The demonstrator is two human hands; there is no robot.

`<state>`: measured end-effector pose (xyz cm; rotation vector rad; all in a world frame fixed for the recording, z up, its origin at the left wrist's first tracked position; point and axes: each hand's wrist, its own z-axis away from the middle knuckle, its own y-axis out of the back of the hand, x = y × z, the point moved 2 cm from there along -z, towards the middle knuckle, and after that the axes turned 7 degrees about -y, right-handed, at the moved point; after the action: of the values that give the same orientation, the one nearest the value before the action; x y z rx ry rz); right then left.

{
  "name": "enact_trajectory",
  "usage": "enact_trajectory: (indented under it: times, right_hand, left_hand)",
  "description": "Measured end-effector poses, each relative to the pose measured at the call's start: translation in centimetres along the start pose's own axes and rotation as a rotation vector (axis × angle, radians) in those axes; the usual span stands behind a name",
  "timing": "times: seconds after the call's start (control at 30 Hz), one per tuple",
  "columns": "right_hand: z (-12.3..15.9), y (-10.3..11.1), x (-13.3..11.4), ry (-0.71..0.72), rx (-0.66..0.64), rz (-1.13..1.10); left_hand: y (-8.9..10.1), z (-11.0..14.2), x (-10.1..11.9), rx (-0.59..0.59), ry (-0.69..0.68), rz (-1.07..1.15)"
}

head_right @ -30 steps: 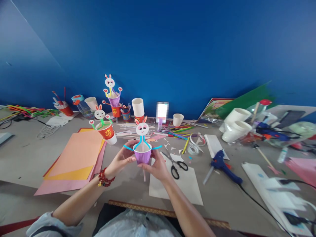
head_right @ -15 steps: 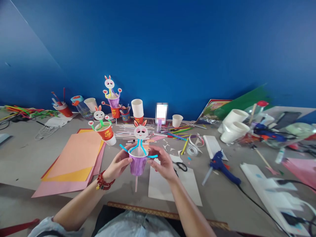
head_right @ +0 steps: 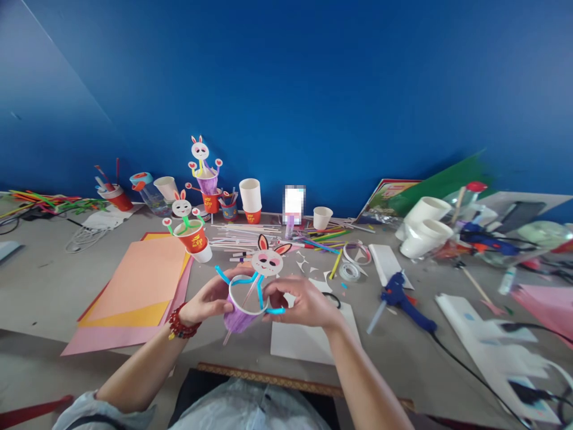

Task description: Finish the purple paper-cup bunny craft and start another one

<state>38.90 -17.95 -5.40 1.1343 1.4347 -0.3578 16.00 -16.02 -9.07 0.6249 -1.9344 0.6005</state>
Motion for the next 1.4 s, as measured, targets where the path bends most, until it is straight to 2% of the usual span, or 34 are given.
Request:
enact_trajectory:
  times: [0.13, 0.33, 0.57, 0.77, 0.9, 1.23, 1.33, 1.4]
  right_hand:
    - [-0.1, -0.4, -0.4, 0.008, -0.076, -0.044]
    - [-0.2, -0.6, -0.8, -0.013, -0.152, -0.109]
    - [-0.5, -1.1, -0.9, -0.008, -0.132, -0.273]
    - [-0.1, -1.8, 0.3, -0.044, -0.049, -0.389]
    - [0.2, -2.3, 1.1, -0.058, -0.051, -0.468]
    - [-0.2, -1.2, 1.1, -0.046, -0.146, -0.317]
    - [-0.2, -1.3, 1.6, 0.031, -0.104, -0.361]
    - [-0.1, -1.4, 2.3, 0.01, -0.047, -0.408]
  left_hand:
    - [-0.1, 0.1, 0.2, -0.069, 0.004, 0.016]
    - [-0.3, 0.2, 0.4, -0.092, -0.003, -0.006]
    - [-0.7, 0.2, 0.2, -0.08, -0.002, 0.026]
    - [-1.1, 0.0, 0.5, -0.068, -0.031, 0.039]
    - [-1.4, -0.2, 0.7, -0.073, -0.052, 0.086]
    - [-1.4, 0.0, 0.2, -0.047, -0.037, 0.112]
    - [-1.5, 0.0, 0.0, -0.044, -0.037, 0.123]
    - [-1.7, 0.0, -0.1, -0.037, -0.027, 0.133]
